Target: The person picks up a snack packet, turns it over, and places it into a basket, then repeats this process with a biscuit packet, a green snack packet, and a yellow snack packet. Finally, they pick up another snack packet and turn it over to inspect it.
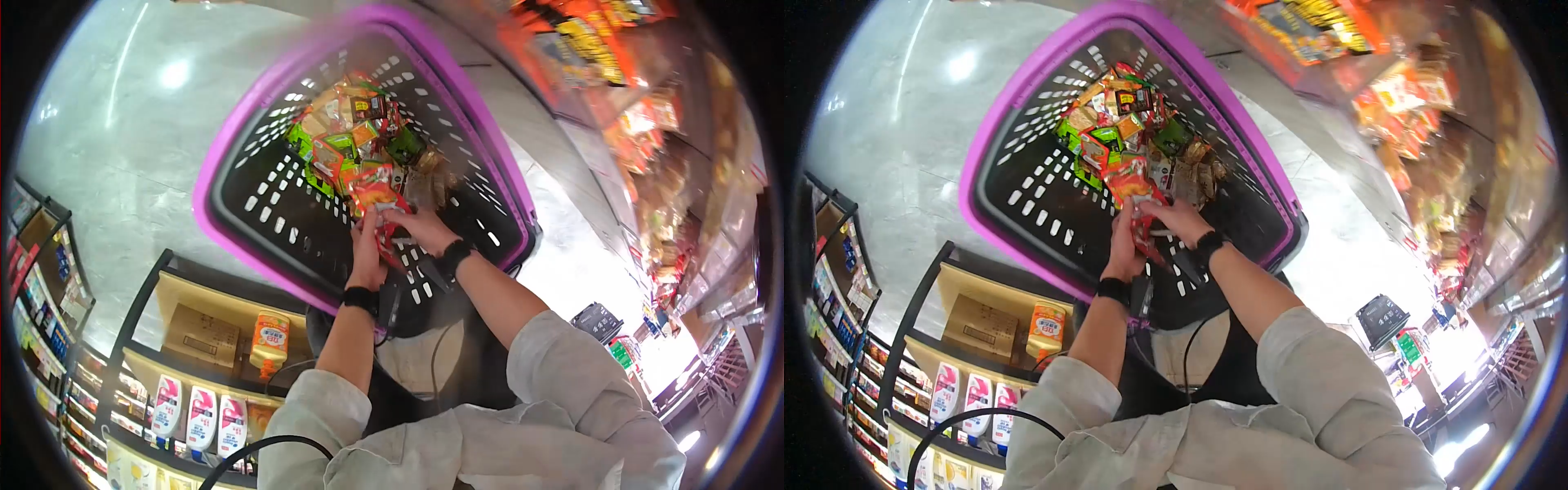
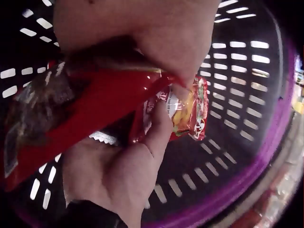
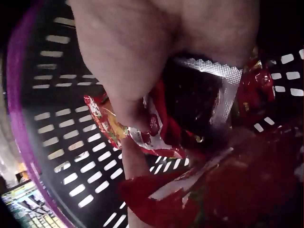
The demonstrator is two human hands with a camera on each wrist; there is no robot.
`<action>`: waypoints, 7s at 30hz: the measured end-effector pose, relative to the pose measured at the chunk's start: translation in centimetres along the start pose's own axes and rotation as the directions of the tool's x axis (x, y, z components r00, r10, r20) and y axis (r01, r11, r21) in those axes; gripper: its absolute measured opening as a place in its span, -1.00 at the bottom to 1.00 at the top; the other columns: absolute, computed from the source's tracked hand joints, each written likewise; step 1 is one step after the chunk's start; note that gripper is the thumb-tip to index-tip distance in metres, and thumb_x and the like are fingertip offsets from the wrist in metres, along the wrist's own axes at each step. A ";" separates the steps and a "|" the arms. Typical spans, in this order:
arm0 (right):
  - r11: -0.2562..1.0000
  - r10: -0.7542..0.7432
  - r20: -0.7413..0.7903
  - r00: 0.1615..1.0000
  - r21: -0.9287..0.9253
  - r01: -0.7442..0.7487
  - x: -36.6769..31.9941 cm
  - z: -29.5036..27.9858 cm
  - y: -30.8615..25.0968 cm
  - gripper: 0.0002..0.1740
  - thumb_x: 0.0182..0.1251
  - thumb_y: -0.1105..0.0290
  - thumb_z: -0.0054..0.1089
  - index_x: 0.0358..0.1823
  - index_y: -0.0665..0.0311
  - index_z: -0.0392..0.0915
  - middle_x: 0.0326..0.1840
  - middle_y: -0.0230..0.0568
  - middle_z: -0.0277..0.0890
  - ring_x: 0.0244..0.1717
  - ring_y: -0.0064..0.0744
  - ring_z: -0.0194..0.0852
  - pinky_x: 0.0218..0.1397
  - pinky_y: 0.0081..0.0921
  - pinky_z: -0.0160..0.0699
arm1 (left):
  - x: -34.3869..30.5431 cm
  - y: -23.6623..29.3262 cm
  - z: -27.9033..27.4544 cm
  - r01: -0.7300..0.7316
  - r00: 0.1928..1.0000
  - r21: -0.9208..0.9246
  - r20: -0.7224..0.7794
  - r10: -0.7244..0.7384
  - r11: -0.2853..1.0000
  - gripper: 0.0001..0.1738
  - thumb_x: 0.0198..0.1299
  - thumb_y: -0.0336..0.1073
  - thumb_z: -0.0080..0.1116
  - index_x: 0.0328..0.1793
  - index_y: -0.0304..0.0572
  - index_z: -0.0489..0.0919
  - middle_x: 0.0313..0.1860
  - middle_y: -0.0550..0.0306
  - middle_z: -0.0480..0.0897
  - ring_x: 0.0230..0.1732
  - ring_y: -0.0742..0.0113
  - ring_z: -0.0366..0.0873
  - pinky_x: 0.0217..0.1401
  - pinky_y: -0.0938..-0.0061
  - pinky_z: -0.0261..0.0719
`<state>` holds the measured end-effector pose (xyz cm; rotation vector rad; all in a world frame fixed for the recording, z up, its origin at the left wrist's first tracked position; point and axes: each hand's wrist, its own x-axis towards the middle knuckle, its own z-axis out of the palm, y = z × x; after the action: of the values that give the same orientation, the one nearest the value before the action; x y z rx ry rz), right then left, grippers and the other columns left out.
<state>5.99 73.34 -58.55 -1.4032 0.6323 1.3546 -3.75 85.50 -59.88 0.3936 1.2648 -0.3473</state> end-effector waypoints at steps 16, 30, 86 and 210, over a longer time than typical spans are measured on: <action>0.926 -0.375 0.089 0.923 0.073 0.369 -40.3 16.0 -8.2 -0.47 0.37 0.31 0.42 0.28 0.31 0.46 0.06 -0.34 0.62 0.04 -0.62 0.57 0.09 -0.54 0.60 | -40.7 10.1 2.1 -0.638 0.759 0.386 0.457 0.463 0.666 -0.70 0.41 -0.26 0.26 0.13 -0.26 0.52 -0.12 0.21 0.69 -0.12 0.53 0.60 -0.03 0.54 0.56; 0.629 -0.747 0.300 0.593 0.033 0.776 -60.1 8.8 -6.3 -0.26 0.35 0.48 0.34 0.52 0.39 0.22 0.50 -0.28 0.28 0.53 -0.49 0.14 0.61 -0.44 0.10 | -59.5 2.7 9.0 -0.822 0.546 0.241 0.589 0.595 0.516 -0.70 0.46 -0.31 0.16 0.22 -0.26 0.49 0.00 0.18 0.65 -0.03 0.49 0.60 0.03 0.51 0.59; 0.613 -0.721 -0.363 0.590 0.063 0.788 -74.9 -3.0 19.4 -0.60 0.41 0.52 0.20 0.26 0.35 0.47 0.03 -0.31 0.61 0.01 -0.61 0.54 0.10 -0.54 0.55 | -64.7 -17.2 9.5 -0.630 0.679 0.656 0.725 -0.116 0.415 -0.65 0.40 -0.39 0.22 0.27 -0.24 0.51 -0.06 0.26 0.65 -0.10 0.58 0.57 0.00 0.58 0.55; 0.508 -0.854 -0.169 0.492 -0.070 0.858 -94.6 -107.6 29.3 -0.49 0.51 0.30 0.27 0.36 0.35 0.36 0.21 -0.18 0.50 0.11 -0.46 0.58 0.17 -0.48 0.60 | -52.9 -99.2 78.2 -0.677 0.663 0.546 0.743 0.087 0.494 -0.60 0.43 -0.35 0.22 0.32 -0.29 0.47 0.17 0.10 0.63 0.12 0.40 0.61 0.17 0.44 0.60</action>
<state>0.35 -59.73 1.81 -1.5107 -0.0189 0.3861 2.69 -36.83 1.41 1.2450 0.2019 -0.5666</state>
